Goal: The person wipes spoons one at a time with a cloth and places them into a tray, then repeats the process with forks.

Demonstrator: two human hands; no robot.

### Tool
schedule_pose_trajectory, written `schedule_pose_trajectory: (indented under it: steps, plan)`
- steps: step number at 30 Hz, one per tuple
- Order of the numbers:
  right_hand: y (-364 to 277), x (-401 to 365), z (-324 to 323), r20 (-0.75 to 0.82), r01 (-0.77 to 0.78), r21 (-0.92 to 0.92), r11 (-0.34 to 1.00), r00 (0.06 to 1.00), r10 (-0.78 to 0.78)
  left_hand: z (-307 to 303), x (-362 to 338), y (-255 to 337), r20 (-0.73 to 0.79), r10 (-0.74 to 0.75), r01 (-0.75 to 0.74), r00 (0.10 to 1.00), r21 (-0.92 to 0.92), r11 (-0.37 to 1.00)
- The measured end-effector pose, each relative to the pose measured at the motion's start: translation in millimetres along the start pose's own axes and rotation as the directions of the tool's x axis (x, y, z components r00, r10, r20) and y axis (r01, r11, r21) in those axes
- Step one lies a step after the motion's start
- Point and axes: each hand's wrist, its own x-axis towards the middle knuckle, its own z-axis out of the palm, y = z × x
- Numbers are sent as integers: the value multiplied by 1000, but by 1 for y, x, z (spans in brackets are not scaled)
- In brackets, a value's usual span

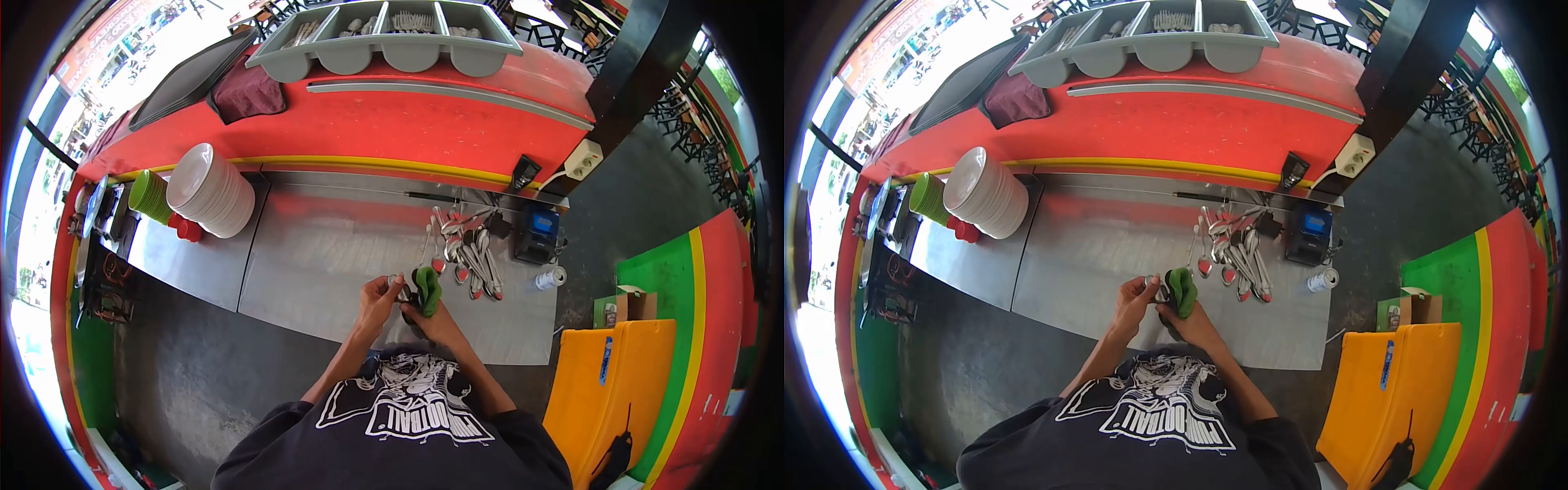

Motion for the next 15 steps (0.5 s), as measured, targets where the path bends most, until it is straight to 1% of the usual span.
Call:
schedule_pose_trajectory:
  steps: [2, 5, 8, 11, 15]
  plan:
    - [-4, -4, 3, -27, 19, 9, 1000, 999, -19, -3, 3, 0, 0, 5, -5, 1000, -64, 998]
    - [-15, -11, -1, 55, -132, -94, 987, 989, 137, -10, 6, -5, -11, 3, -4, 1000, -105, 994]
    - [-16, -19, -3, 25, -63, -90, 994, 998, 66, -13, 8, -6, -24, 12, -15, 1000, -109, 994]
    - [9, -18, -2, 20, -35, -12, 999, 999, 35, -15, 9, -4, -31, 12, -15, 999, -116, 993]
    - [7, -22, -3, 38, -127, 164, 978, 992, 123, -18, 11, 0, -9, 10, -11, 1000, -147, 989]
